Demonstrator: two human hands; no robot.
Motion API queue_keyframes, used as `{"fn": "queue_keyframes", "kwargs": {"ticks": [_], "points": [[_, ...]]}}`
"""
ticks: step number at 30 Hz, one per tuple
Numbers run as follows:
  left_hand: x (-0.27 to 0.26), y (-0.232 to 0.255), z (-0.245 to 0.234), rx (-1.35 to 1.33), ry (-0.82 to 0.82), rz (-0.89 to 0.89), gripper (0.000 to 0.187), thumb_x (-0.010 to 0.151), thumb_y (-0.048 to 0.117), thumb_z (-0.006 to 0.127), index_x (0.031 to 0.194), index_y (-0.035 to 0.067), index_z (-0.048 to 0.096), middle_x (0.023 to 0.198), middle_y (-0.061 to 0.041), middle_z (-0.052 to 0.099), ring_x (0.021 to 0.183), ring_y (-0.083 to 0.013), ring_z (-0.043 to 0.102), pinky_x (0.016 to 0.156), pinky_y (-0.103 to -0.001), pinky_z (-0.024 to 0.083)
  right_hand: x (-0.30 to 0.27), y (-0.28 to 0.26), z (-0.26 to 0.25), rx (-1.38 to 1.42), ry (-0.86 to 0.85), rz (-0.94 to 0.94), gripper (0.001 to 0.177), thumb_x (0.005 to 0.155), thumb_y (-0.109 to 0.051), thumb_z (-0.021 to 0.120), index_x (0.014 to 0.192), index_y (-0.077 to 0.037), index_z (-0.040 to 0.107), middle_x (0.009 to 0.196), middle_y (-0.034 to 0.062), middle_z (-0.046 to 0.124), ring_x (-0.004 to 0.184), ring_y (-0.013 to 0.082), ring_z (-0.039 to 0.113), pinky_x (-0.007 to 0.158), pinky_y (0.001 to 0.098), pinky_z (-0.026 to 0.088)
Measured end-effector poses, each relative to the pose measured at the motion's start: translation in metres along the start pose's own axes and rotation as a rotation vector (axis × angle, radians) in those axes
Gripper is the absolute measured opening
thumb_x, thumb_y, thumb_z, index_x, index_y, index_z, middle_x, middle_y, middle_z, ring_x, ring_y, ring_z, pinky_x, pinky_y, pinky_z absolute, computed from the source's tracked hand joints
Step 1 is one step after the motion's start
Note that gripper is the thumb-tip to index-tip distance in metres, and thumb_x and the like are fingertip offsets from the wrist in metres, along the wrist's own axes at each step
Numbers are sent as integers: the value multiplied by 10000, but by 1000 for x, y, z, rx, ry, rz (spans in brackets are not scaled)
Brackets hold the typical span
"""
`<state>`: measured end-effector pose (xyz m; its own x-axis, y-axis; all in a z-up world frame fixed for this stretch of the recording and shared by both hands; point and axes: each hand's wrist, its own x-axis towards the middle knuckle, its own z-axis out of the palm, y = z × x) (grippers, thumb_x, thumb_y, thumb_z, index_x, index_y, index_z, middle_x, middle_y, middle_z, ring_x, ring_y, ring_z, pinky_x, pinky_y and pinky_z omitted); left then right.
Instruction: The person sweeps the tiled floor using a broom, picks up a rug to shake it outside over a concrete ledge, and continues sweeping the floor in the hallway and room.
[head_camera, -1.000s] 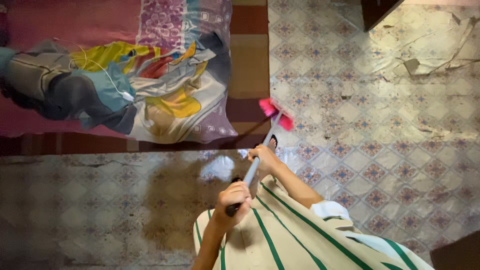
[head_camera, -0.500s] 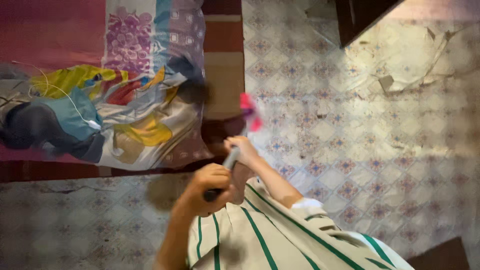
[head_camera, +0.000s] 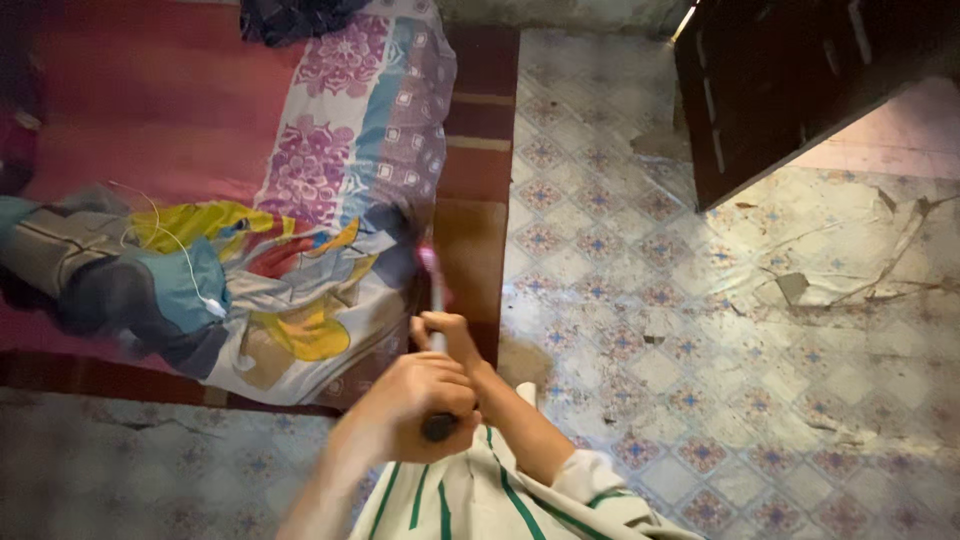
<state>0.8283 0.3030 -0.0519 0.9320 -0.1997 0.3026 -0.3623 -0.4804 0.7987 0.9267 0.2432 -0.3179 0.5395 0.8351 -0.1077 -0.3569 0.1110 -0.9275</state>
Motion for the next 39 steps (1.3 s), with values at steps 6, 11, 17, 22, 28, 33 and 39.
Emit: {"fn": "queue_keyframes", "kwargs": {"ticks": [6,11,17,22,28,33,39], "points": [[-6,-90,94,-321,344,-34,169,769,23,730,703,-5,577,706,-151,626,733,-323,645,691,-406,508,-39,49,-141,-887,212,-161,292,919,-174,629,653,-56,599,583,107,581,566,211,554,538,425,421],[-5,-99,46,-388,461,-94,116,800,-13,692,851,-51,594,817,-204,655,881,-318,696,855,-449,567,0,16,-157,-1145,164,-176,272,892,-190,670,653,-80,600,637,155,628,596,328,630,581,449,492],[79,-60,-80,-75,149,183,105,706,19,696,714,34,593,695,-98,634,693,-320,698,700,-368,539,109,-61,-49,-758,210,-533,290,955,-144,678,712,-64,541,659,172,544,601,353,557,582,438,426],[157,-118,-79,-106,-56,96,248,725,54,752,665,58,511,657,-88,566,654,-334,608,667,-396,493,175,-78,-82,-488,120,-340,271,946,-121,604,701,-64,502,650,155,499,572,319,479,550,397,396],[185,-199,-50,-388,187,-30,113,768,3,698,761,9,585,747,-115,618,709,-299,618,695,-404,493,163,-42,-217,-893,193,-252,197,808,-148,627,629,-122,549,616,94,613,579,287,627,557,406,464],[224,-205,-96,-534,353,9,121,761,-44,673,822,-49,569,746,-158,612,705,-320,618,703,-435,522,205,-75,-242,-1111,210,-325,193,811,-135,670,650,-111,568,628,113,609,615,328,620,571,441,463],[291,-192,-221,-179,17,121,205,620,73,689,567,71,491,601,-57,533,592,-273,573,633,-399,462,333,-169,-139,-772,387,-514,345,919,-135,776,700,-49,524,670,172,548,617,348,526,590,431,440]]}}
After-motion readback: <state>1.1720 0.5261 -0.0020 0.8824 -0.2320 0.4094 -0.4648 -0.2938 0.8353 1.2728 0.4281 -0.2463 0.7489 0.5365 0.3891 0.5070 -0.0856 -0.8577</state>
